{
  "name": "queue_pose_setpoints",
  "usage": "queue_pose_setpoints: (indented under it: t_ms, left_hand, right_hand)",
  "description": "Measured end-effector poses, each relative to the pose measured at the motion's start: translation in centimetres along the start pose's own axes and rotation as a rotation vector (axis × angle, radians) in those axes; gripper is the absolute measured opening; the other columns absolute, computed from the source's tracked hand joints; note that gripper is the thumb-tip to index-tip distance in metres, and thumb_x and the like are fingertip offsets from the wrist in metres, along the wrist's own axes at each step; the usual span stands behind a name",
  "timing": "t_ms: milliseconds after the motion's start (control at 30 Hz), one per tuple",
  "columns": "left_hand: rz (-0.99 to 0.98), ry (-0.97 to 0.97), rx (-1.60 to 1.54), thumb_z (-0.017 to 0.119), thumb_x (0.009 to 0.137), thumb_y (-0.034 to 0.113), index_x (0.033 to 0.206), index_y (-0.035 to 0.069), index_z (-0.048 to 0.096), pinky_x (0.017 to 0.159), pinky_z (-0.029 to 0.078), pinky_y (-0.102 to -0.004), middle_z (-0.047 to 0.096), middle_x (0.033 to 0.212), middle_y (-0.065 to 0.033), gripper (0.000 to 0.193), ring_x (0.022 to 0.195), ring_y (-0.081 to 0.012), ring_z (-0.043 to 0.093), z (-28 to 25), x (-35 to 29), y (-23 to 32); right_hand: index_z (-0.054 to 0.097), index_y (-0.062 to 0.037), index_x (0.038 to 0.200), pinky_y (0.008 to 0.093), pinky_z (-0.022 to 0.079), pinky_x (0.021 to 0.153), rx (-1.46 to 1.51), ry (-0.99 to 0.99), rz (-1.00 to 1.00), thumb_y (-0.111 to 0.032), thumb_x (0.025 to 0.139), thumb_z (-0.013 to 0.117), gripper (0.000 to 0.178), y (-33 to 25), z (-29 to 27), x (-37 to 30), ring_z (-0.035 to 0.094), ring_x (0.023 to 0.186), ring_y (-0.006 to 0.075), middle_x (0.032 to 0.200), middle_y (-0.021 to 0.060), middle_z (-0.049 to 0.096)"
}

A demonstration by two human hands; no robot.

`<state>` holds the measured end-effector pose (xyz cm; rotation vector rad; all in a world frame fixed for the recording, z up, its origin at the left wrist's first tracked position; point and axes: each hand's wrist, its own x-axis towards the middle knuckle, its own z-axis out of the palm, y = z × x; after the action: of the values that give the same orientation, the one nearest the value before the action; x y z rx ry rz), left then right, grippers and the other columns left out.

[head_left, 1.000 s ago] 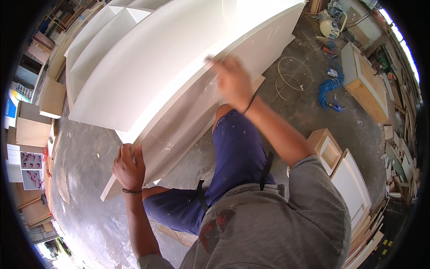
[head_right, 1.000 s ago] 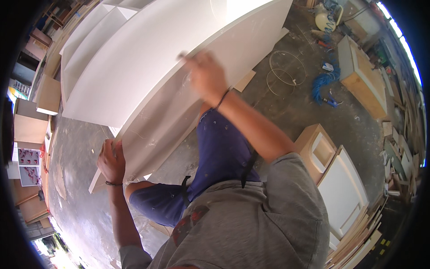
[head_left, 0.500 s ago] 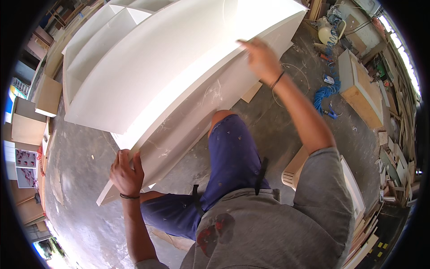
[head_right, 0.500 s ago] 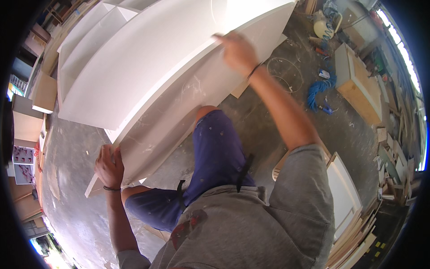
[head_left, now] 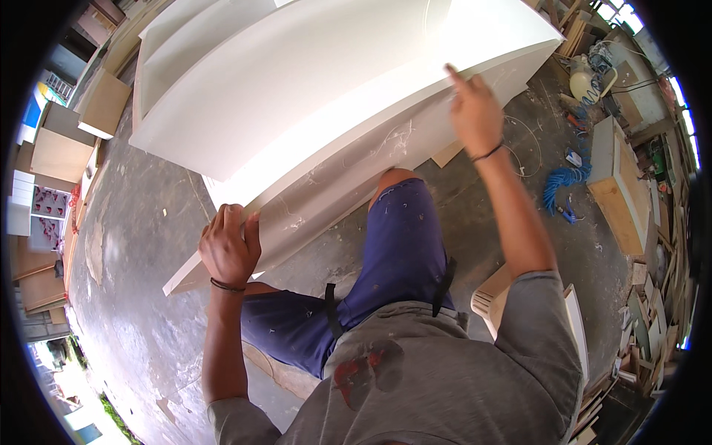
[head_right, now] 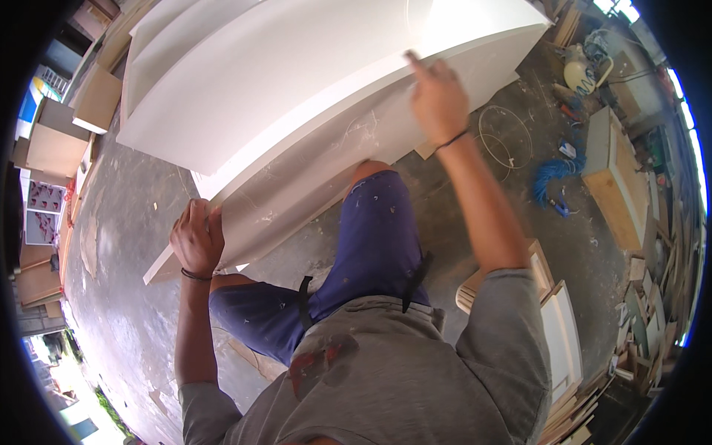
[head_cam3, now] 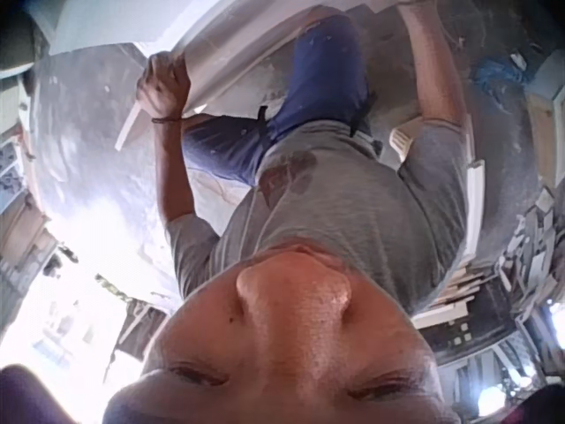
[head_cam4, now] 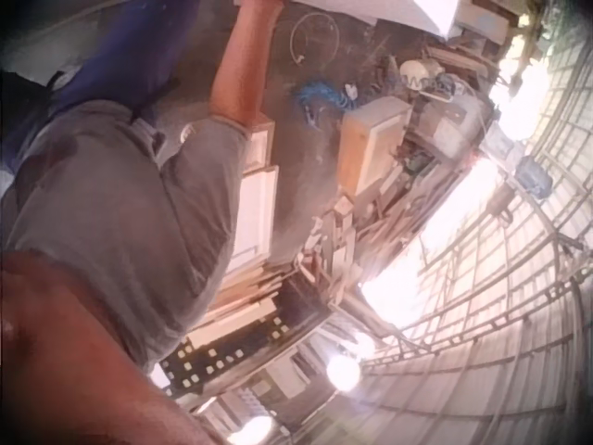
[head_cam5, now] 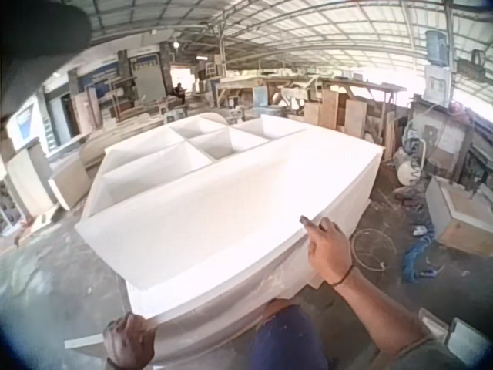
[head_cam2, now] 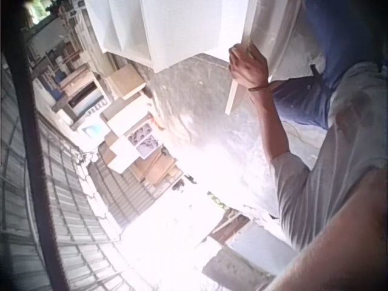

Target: The person sands the edges and surfaces of a white wooden cabinet using a sanding block. They work on the exterior edges and then move to the interior shelves, smoothing the surfaces.

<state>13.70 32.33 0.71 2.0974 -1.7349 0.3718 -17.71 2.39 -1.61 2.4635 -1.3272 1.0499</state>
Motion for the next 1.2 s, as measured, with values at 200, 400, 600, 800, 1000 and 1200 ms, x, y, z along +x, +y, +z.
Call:
queue_pose_setpoints:
  t_ms: [200, 400, 600, 800, 1000, 1200]
  left_hand:
    - [-0.004, -0.022, -0.021, 0.059, 0.092, 0.018, 0.093, 0.004, 0.058, 0.065, 0.045, -0.0423, 0.059, 0.08, -0.012, 0.015, 0.073, -0.0323, 0.06, -0.1, -0.3, -0.1]
    - [0.022, -0.055, 0.061, 0.061, 0.089, 0.015, 0.113, 0.006, 0.059, 0.074, 0.047, -0.0415, 0.064, 0.095, -0.0115, 0.026, 0.087, -0.0317, 0.061, -1.6, -2.1, -1.6]
    - [-0.141, -0.095, 0.196, 0.063, 0.087, 0.012, 0.112, 0.003, 0.06, 0.081, 0.048, -0.0423, 0.065, 0.102, -0.0139, 0.026, 0.094, -0.0334, 0.062, -6.5, -9.1, -9.7]
    - [-0.272, -0.127, 0.099, 0.069, 0.087, 0.016, 0.106, 0.003, 0.062, 0.074, 0.054, -0.0394, 0.067, 0.101, -0.0142, 0.024, 0.088, -0.0344, 0.066, -8.5, -11.1, -13.1]
    - [-0.552, 0.007, -0.042, 0.073, 0.084, 0.011, 0.112, 0.0, 0.062, 0.076, 0.057, -0.035, 0.068, 0.103, -0.015, 0.032, 0.088, -0.0273, 0.07, -7.3, -12.5, -12.5]
    - [-1.044, 0.492, -0.425, 0.068, 0.09, 0.007, 0.121, -0.004, 0.059, 0.088, 0.051, -0.0268, 0.068, 0.104, -0.01, 0.034, 0.097, -0.0124, 0.064, -2.3, -15.3, -9.4]
  right_hand:
    - [0.059, -0.0201, 0.131, 0.0358, 0.051, 0.066, 0.644, -0.04, -0.274, 0.001, 0.078, 0.059, 0.057, -21.3, 0.2, -7.3, 0.057, 0.081, 0.0252, 0.086, 0.0076, 0.055]
    - [0.063, -0.0135, 0.125, 0.0367, 0.052, 0.072, 0.849, -0.085, -0.062, 0.004, 0.077, 0.057, 0.052, -18.4, -1.5, -4.1, 0.061, 0.079, 0.0287, 0.089, 0.0118, 0.062]
    - [0.06, -0.0012, 0.127, 0.02, 0.045, 0.067, 1.086, 0.174, 0.192, -0.004, 0.092, 0.064, 0.035, -9.6, -0.2, 3.6, 0.054, 0.08, 0.0049, 0.095, 0.0001, 0.062]
    - [0.063, -0.0035, 0.124, 0.0223, 0.045, 0.062, 1.025, 0.229, 0.171, -0.006, 0.091, 0.066, 0.033, -9.7, 4.4, 6.2, 0.053, 0.073, 0.007, 0.086, 0.0013, 0.061]
    - [0.067, -0.0037, 0.117, 0.0268, 0.042, 0.057, 0.668, 0.233, -0.074, -0.007, 0.089, 0.068, 0.029, -10.5, 5.0, 5.4, 0.054, 0.069, 0.0125, 0.081, 0.004, 0.06]
    - [0.064, -0.0018, 0.121, 0.0256, 0.047, 0.066, 0.691, 0.095, 0.028, -0.011, 0.092, 0.065, 0.03, -10.1, 6.1, 4.9, 0.057, 0.077, 0.0119, 0.099, 0.0052, 0.067]
